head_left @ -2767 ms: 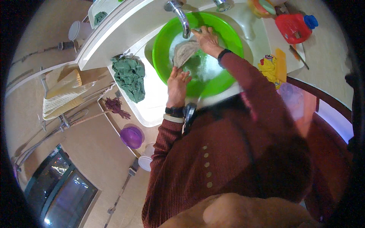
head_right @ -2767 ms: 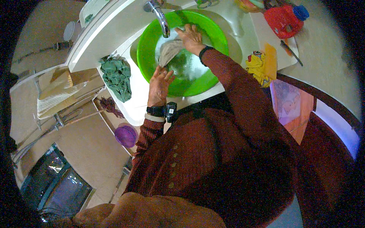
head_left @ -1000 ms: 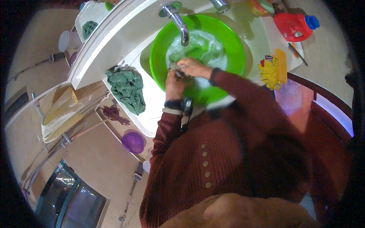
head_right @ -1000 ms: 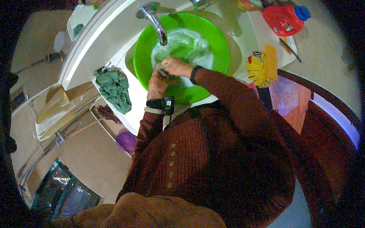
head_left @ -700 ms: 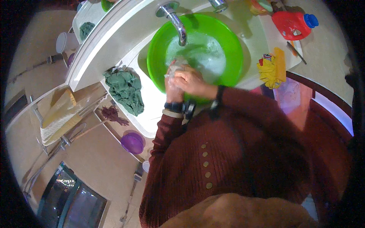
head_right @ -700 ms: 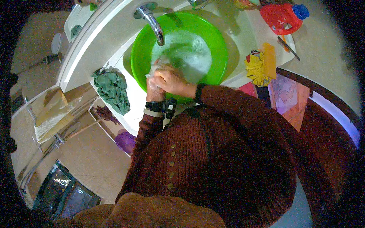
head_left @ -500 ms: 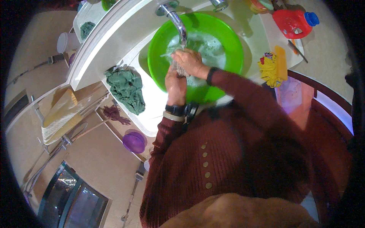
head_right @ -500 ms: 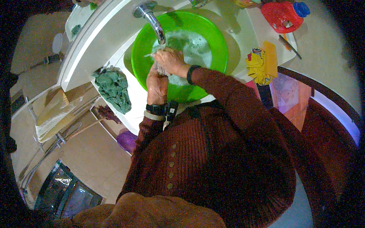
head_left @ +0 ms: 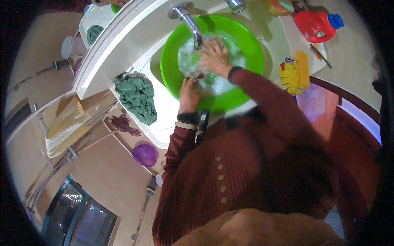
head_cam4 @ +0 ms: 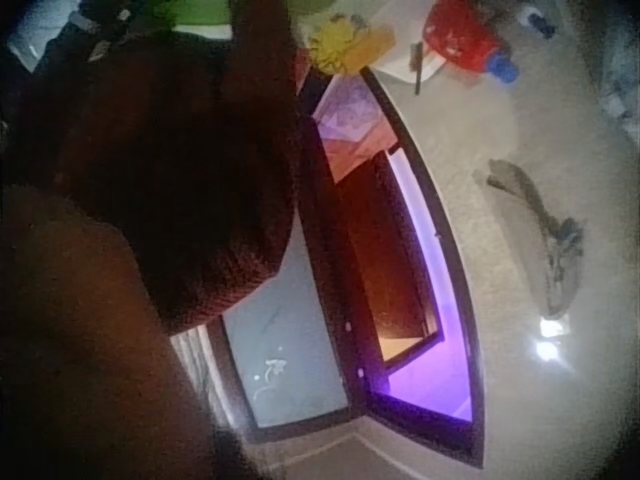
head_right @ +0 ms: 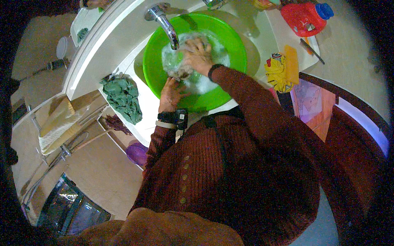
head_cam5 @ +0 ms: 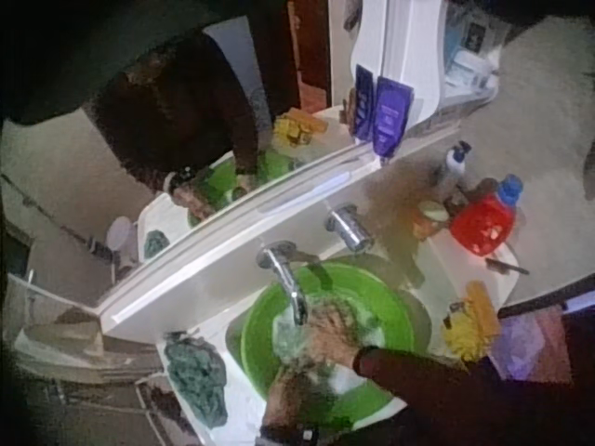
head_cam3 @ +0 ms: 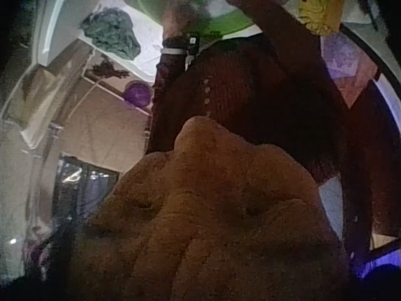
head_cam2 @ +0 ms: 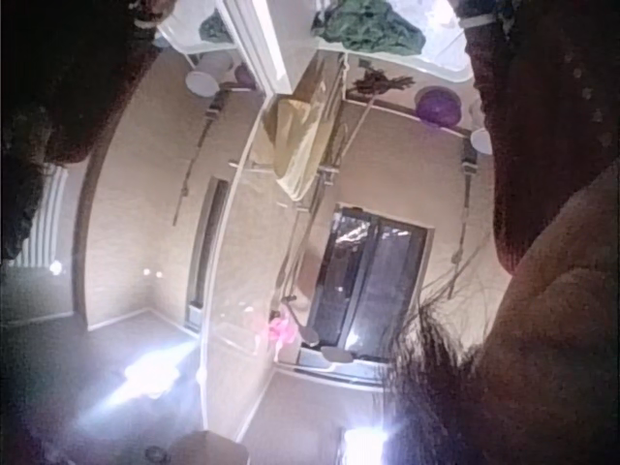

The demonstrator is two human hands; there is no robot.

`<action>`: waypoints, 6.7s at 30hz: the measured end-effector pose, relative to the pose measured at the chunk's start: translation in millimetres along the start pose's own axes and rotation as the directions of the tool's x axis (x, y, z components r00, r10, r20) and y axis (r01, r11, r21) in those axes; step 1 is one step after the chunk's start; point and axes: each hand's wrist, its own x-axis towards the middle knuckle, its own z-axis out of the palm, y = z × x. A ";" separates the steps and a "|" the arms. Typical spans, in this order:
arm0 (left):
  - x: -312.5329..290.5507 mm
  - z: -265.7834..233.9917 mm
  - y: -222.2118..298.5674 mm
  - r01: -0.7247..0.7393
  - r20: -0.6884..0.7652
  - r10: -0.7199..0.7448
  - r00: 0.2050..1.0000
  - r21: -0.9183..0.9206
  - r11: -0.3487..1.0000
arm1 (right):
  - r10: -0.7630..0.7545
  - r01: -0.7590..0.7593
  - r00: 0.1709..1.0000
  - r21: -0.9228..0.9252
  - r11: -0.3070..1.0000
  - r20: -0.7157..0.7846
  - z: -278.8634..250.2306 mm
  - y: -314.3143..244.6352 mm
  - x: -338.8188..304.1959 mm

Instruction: The person hand-washes a green cloth and a yellow cloth in a green basin filled with soapy water at a bathroom sink. They scrub, rinse, and wring each cloth, then place them on the sink counter.

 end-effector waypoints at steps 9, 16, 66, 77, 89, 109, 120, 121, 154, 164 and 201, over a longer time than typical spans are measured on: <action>21.1 -1.2 -1.3 -0.142 0.045 0.142 0.989 0.007 0.990 | -0.210 -0.109 0.961 0.947 0.301 0.178 -66.9 -51.4 -47.5; 1.8 34.0 5.6 -0.403 0.136 0.388 0.912 0.112 0.908 | 0.208 -0.250 0.968 0.641 0.726 0.141 -66.3 -77.4 -14.4; 5.3 -5.8 -2.0 -0.042 0.000 0.042 0.999 -0.042 0.998 | 0.057 -0.071 0.991 0.107 0.992 0.125 6.8 -11.8 8.8; 18.2 5.7 0.3 -0.148 0.180 0.205 0.962 -0.289 0.946 | -0.118 0.074 0.993 0.873 0.481 -0.019 -81.6 -86.7 -54.5; -14.7 21.2 7.1 -0.292 0.077 0.317 0.945 -0.234 0.927 | -0.002 0.006 0.999 0.104 0.995 -0.038 -22.8 -5.4 36.1; 19.8 -7.7 -0.1 -0.235 0.035 0.233 0.972 0.092 0.968 | -0.286 0.213 0.953 0.887 0.409 -0.098 -47.1 -57.7 -49.0; -12.3 38.1 5.3 -0.239 0.129 0.283 0.950 -0.281 0.930 | -0.077 0.076 0.997 0.136 0.988 0.000 -38.9 -12.3 35.5; -15.3 35.5 7.9 -0.238 0.084 0.263 0.961 -0.229 0.944 | -0.071 0.072 0.997 0.015 0.997 -0.036 -32.1 0.8 36.2; -23.4 31.8 21.5 -0.239 0.123 0.267 0.956 -0.204 0.949 | -0.090 0.090 0.996 0.037 0.995 -0.007 -7.2 3.8 34.7; -2.8 5.0 8.1 -0.034 0.069 0.039 0.997 -0.072 0.997 | -0.057 0.055 0.998 0.062 0.997 0.020 0.4 -2.9 2.7; -2.0 0.1 -2.3 -0.190 0.168 0.183 0.969 0.023 0.982 | -0.574 -0.098 0.740 0.901 0.423 0.350 -75.3 -10.2 -26.6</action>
